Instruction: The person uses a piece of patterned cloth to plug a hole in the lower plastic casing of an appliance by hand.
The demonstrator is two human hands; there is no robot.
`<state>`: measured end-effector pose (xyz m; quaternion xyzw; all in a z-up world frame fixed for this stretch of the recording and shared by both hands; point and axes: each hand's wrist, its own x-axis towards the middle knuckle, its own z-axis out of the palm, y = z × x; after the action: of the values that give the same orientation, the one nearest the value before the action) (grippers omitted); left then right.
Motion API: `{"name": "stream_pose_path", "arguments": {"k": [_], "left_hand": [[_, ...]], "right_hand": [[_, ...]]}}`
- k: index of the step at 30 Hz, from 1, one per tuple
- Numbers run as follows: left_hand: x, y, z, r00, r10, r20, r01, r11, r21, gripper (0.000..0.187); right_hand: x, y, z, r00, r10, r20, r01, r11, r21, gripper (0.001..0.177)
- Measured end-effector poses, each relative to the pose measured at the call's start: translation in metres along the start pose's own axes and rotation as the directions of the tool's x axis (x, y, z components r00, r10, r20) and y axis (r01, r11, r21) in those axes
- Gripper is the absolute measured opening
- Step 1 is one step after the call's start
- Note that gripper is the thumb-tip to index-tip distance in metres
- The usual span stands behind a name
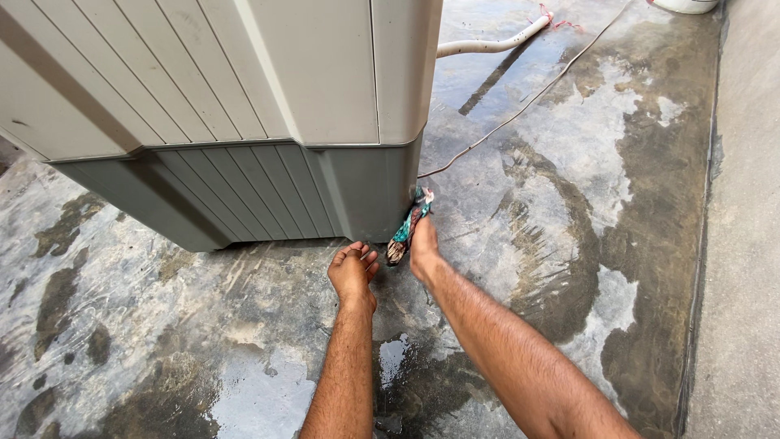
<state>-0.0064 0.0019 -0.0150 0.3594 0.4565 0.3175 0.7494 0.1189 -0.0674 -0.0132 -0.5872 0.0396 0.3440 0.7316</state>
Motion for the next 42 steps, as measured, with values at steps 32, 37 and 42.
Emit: {"name": "stream_pose_path", "arguments": {"k": [32,37,42], "left_hand": [[0.037,-0.009,0.015,0.958,0.226,-0.177,-0.234,0.972,-0.028,0.016],[0.02,-0.025,0.041,0.981,0.174,0.082,-0.175,0.985,-0.003,0.018],[0.017,-0.002,0.045,0.996,0.058,-0.072,-0.069,0.984,-0.163,0.019]], "right_hand": [[-0.032,0.024,0.019,0.993,0.085,0.081,-0.058,0.954,-0.294,0.032],[-0.036,0.01,-0.013,0.986,-0.07,-0.149,0.058,0.995,-0.079,0.024],[-0.055,-0.014,0.006,0.97,-0.222,-0.103,0.206,0.968,-0.144,0.017]]}}
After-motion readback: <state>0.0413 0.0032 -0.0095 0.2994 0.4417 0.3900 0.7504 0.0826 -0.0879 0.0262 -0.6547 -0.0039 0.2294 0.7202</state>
